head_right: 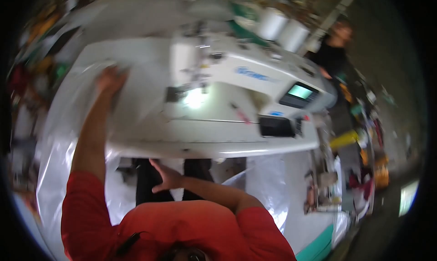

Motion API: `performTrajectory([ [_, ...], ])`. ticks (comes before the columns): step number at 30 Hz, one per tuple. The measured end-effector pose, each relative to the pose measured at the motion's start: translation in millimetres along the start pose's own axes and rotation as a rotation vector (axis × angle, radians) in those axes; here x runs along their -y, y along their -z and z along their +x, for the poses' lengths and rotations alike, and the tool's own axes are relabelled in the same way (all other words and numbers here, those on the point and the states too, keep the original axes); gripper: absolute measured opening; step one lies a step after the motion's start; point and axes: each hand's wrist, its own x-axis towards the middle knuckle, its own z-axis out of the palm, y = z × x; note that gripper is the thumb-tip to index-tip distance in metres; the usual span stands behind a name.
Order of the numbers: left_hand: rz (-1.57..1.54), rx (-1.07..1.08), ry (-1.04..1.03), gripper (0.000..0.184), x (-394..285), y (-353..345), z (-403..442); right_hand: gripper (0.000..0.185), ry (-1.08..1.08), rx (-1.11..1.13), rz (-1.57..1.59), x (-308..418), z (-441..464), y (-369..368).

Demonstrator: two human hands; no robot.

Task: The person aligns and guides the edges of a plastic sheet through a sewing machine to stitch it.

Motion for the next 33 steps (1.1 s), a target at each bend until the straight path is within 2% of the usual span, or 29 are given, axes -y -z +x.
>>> performTrajectory([
  [1,-0.074,-0.098,-0.078,0.057,10,-13,5,0.106,0.03,0.056,0.124,8,17,-6],
  [2,-0.062,-0.074,-0.177,0.052,12,-13,4,0.106,0.04,0.109,0.223,19,34,-10],
  [3,-0.082,-0.15,-0.226,0.05,16,-23,2,0.105,0.04,0.156,0.32,26,48,-16],
  [5,-0.074,0.084,-0.361,0.053,19,-13,-1,0.099,-0.053,0.279,0.328,30,70,-28],
  [6,-0.058,0.083,-0.329,0.053,27,-7,-7,0.092,-0.04,0.271,0.345,34,78,-35],
  [8,0.024,0.219,-0.479,0.057,35,16,-34,0.09,-0.057,0.312,0.369,40,93,-41],
  [10,0.222,0.2,-0.507,0.061,51,50,-69,0.08,-0.082,0.256,0.421,47,100,-42],
  [11,0.285,0.132,-0.478,0.06,64,59,-86,0.072,-0.152,0.445,0.454,55,103,-35],
  [12,0.066,0.142,-0.373,0.062,92,49,-90,0.065,-0.236,0.429,0.529,31,104,-55],
  [13,0.177,0.096,-0.167,0.066,99,63,-103,0.066,-0.146,0.408,0.327,58,97,-46],
  [14,0.144,0.139,0.01,0.069,121,58,-100,0.067,-0.063,0.374,0.122,86,91,-35],
  [15,0.164,0.279,0.154,0.069,134,61,-97,0.068,0.022,0.479,0.407,70,97,-53],
  [16,0.134,0.358,0.285,0.068,132,63,-96,0.066,0.053,0.493,0.322,68,101,-63],
  [17,0.211,0.278,0.275,0.066,137,56,-96,0.061,-0.011,0.451,0.375,75,101,-67],
  [18,0.218,0.248,0.274,0.065,133,57,-97,0.051,-0.017,0.285,0.331,66,102,-80],
  [19,0.228,0.23,0.286,0.064,131,59,-97,0.051,-0.02,0.248,0.321,54,108,-92],
  [21,0.23,0.222,0.266,0.063,127,60,-91,0.034,-0.119,0.23,0.427,32,119,-106],
  [22,0.243,0.214,0.272,0.062,126,62,-86,0.028,-0.05,0.271,0.381,41,117,-100],
  [23,0.239,0.21,0.254,0.062,128,62,-79,0.024,0.018,0.315,0.331,61,113,-91],
  [24,0.244,0.207,0.235,0.062,132,60,-71,0.023,0.343,0.373,0.326,82,114,-72],
  [25,0.248,0.205,0.214,0.062,135,59,-64,0.025,0.395,0.426,0.196,110,112,-48],
  [27,0.259,0.215,0.171,0.06,151,49,-42,0.028,0.238,0.431,0.63,149,101,-2],
  [28,0.279,0.214,0.105,0.058,172,35,-21,0.03,0.446,0.395,0.384,172,88,40],
  [29,0.296,0.212,0.042,0.056,182,26,-7,0.027,0.244,0.28,0.223,174,67,59],
  [30,0.256,0.182,-0.05,0.052,178,33,-5,0.027,0.417,0.392,0.446,158,60,78],
  [32,0.199,0.147,-0.145,0.051,199,13,20,0.028,0.455,0.514,1.516,119,48,82],
  [33,0.149,0.105,-0.233,0.051,204,7,34,0.028,0.459,0.504,1.505,108,40,81],
])
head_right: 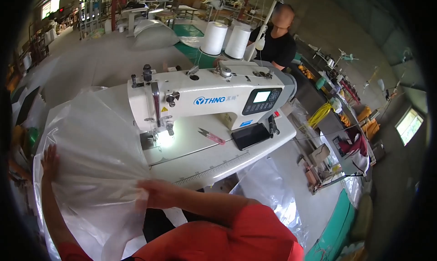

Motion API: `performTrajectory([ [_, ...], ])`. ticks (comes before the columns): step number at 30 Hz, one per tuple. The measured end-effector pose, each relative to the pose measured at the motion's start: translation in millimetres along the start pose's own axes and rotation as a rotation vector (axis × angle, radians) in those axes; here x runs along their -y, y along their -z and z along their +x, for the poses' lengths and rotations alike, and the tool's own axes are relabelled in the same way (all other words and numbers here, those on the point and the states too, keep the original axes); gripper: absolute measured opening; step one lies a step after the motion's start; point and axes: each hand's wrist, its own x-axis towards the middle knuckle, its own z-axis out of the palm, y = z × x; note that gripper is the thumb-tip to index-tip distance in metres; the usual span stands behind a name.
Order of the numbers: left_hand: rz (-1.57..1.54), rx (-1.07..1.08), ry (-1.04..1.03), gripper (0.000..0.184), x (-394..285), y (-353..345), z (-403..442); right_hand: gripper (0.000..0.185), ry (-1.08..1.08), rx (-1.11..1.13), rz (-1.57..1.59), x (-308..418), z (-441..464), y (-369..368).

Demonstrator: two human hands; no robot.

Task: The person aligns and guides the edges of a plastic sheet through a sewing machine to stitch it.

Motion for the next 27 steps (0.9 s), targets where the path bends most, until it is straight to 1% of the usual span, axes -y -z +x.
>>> performTrajectory([
  [1,-0.006,-0.005,-0.008,0.051,-6,3,6,0.031,0.023,-0.231,-0.019,-3,-13,3],
  [2,0.035,-0.003,0.021,0.051,-17,10,7,0.039,0.047,-0.462,-0.035,-11,-21,6],
  [3,0.075,0.0,0.053,0.051,-25,17,8,0.039,0.047,-0.467,-0.04,-23,-23,10],
  [5,0.049,0.005,0.055,0.052,-34,29,8,0.057,-0.265,-0.619,-0.119,-41,-26,14],
  [6,0.034,0.008,0.058,0.052,-36,32,8,0.057,-0.266,-0.62,-0.121,-43,-26,14],
  [8,0.025,0.0,0.053,0.053,-32,29,13,0.069,-0.361,-0.318,-0.802,-43,-15,5],
  [9,0.018,-0.004,0.049,0.053,-29,27,14,0.069,-0.363,-0.316,-0.804,-47,-11,7],
  [10,0.016,-0.007,0.055,0.053,-24,22,15,0.072,-0.442,-0.325,-0.839,-55,-4,13],
  [11,-0.006,-0.087,0.014,0.052,-19,17,16,0.075,-0.522,-0.33,-0.875,-63,1,21],
  [12,-0.023,-0.163,-0.031,0.051,-15,15,14,0.075,-0.522,-0.325,-0.874,-74,5,30],
  [13,-0.02,-0.165,-0.031,0.051,-23,25,11,0.074,-0.517,-0.373,-0.769,-85,7,40],
  [14,0.071,-0.037,0.081,0.05,-37,42,8,0.074,-0.506,-0.421,-0.659,-91,10,39],
  [15,0.156,0.086,0.196,0.05,-47,52,5,0.074,-0.503,-0.42,-0.66,-88,11,36],
  [16,0.157,0.085,0.194,0.05,-48,51,3,0.068,-0.575,-0.443,-0.694,-77,18,25],
  [17,0.086,0.074,0.244,0.05,-48,47,2,0.063,-0.643,-0.467,-0.727,-72,20,18],
  [18,0.014,0.06,0.294,0.051,-50,46,0,0.063,-0.638,-0.468,-0.73,-77,16,29],
  [19,0.016,0.058,0.292,0.051,-57,55,-7,0.062,-0.541,-0.462,-0.685,-88,9,53],
  [20,0.004,0.189,0.27,0.055,-63,66,-17,0.061,-0.448,-0.453,-0.637,-93,7,57],
  [21,-0.01,0.319,0.246,0.059,-69,78,-28,0.049,-0.277,-0.517,-0.579,-106,4,55],
  [22,0.079,0.26,0.151,0.061,-32,30,-15,0.049,-0.279,-0.511,-0.578,-108,4,49],
  [24,0.281,0.117,-0.02,0.064,40,-62,11,0.048,-0.651,-0.53,-0.813,-109,5,39],
  [25,0.074,0.276,0.274,0.065,-44,22,-35,0.048,-0.644,-0.525,-0.82,-107,5,33],
  [26,0.076,0.266,0.273,0.065,-60,34,-47,0.043,-0.566,-0.459,-0.594,-102,4,24],
  [27,0.067,0.218,0.332,0.064,-69,40,-55,0.04,-0.485,-0.39,-0.366,-96,3,15],
])
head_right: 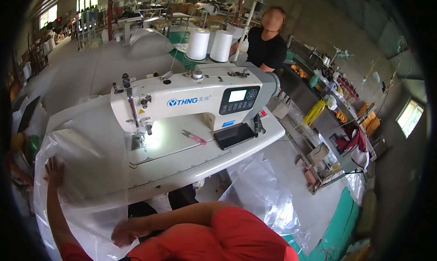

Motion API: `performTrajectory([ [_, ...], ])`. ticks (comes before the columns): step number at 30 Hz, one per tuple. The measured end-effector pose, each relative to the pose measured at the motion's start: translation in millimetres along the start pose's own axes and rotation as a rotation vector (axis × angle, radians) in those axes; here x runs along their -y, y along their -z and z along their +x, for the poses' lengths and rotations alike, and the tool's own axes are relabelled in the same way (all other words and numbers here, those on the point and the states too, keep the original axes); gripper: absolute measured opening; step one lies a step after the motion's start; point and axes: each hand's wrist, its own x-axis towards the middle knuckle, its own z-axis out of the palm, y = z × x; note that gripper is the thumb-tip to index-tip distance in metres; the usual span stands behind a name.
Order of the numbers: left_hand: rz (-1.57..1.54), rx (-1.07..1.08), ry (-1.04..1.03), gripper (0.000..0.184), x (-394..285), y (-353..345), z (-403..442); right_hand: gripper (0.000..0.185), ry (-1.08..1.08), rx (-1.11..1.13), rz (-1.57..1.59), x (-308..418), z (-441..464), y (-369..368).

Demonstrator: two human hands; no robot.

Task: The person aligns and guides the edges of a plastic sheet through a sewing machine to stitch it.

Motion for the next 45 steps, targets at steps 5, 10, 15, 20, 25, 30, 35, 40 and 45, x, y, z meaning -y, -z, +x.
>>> performTrajectory([
  [5,0.0,-0.044,0.094,0.064,-8,6,-8,0.033,-0.074,-0.104,0.11,-17,-31,24],
  [10,0.006,-0.064,0.099,0.062,-4,1,-4,0.076,0.151,0.032,0.298,-20,-32,20],
  [15,0.021,-0.082,0.104,0.061,-8,7,-13,0.069,0.306,0.15,0.223,3,-9,7],
  [20,-0.004,-0.068,0.095,0.06,-7,9,-10,0.027,0.193,0.191,-0.295,17,-29,-13],
  [25,0.001,-0.086,0.091,0.06,-10,10,-16,0.023,0.286,-0.086,-0.852,25,-48,-10],
  [30,-0.001,-0.104,0.07,0.059,-3,4,-10,0.026,0.46,-0.032,-0.713,26,-60,-3],
  [35,-0.021,-0.095,0.055,0.059,-4,7,-9,0.026,-0.178,-0.138,-0.88,14,-57,6],
  [40,-0.007,-0.119,0.053,0.058,-8,8,-12,0.027,0.488,-0.037,-1.154,22,-52,-2],
  [45,0.007,-0.164,0.037,0.058,5,-6,-2,0.017,0.365,-0.025,-1.598,9,-38,1],
])
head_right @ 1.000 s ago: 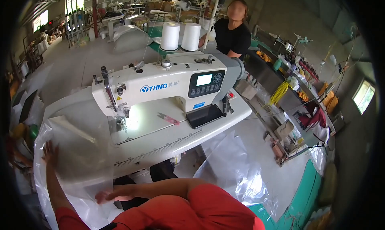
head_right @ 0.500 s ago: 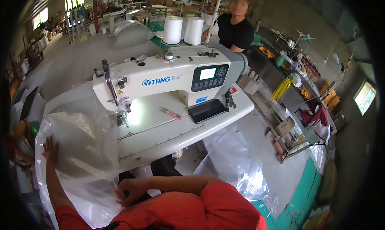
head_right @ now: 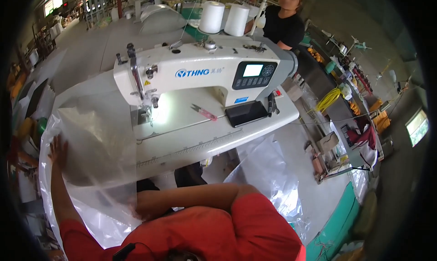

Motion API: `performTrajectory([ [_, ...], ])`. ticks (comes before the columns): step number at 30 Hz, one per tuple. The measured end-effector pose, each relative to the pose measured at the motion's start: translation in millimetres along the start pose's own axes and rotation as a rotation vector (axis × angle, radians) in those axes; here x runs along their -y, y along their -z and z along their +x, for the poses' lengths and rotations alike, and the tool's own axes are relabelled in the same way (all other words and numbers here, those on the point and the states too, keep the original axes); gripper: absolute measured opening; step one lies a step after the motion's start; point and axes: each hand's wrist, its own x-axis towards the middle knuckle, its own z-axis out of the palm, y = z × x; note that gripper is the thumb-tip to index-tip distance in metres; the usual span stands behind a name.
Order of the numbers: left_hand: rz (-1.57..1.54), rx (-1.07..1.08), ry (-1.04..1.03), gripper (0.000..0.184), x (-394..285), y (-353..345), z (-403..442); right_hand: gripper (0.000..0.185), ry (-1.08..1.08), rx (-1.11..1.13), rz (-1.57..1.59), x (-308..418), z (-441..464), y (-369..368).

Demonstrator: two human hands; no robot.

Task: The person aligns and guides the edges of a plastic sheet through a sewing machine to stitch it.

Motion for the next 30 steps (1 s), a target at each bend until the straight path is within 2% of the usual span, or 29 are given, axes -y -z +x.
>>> performTrajectory([
  [5,-0.003,0.022,-0.007,0.058,-5,5,1,0.019,-0.132,0.073,0.279,4,-6,10],
  [8,0.001,0.04,0.015,0.058,-5,5,3,0.025,-0.492,0.052,0.668,22,0,32],
  [9,-0.001,0.048,0.032,0.058,-6,5,6,0.028,-0.378,0.019,0.925,26,0,41],
  [10,-0.007,0.046,0.031,0.058,-4,4,8,0.028,-0.381,0.019,0.919,23,-1,41],
  [12,0.009,0.04,0.018,0.058,-1,-1,9,0.026,-0.266,-0.325,1.556,9,-5,34],
  [13,0.007,0.039,0.015,0.058,-1,-2,12,0.015,-0.085,-0.148,1.814,-17,-14,20],
  [14,0.009,0.045,0.02,0.058,0,-3,14,0.015,-0.085,-0.148,1.81,-13,-15,17],
  [16,0.005,0.049,0.032,0.058,2,-3,17,0.022,-0.171,-0.241,1.353,-1,-19,13],
  [17,0.018,0.044,0.026,0.058,1,-3,16,0.028,-0.053,-0.205,1.254,7,-19,17],
  [18,0.029,0.04,0.019,0.058,0,-4,15,0.028,-0.06,-0.202,1.251,15,-17,23],
  [20,0.013,0.038,0.018,0.058,-1,-2,13,0.029,-0.043,-0.04,0.898,31,-10,34],
  [21,0.002,0.032,0.017,0.058,-2,0,13,0.023,-0.108,0.018,0.814,32,-5,35],
  [22,0.006,0.033,0.013,0.058,-2,0,13,0.023,-0.108,0.013,0.816,27,-1,26],
  [24,0.003,0.053,0.017,0.058,-1,1,14,0.019,-0.01,-0.178,0.368,11,6,5],
  [25,0.004,0.055,0.018,0.058,0,0,15,0.019,-0.009,-0.177,0.371,8,8,6],
  [27,0.009,0.011,-0.003,0.057,2,-4,15,0.023,-0.036,0.132,-0.017,3,11,13],
  [28,0.009,0.012,-0.001,0.057,1,-2,13,0.023,-0.036,0.134,-0.016,2,9,12],
  [30,0.013,0.025,0.001,0.058,-2,3,9,0.023,0.16,0.087,-0.019,-6,4,9],
])
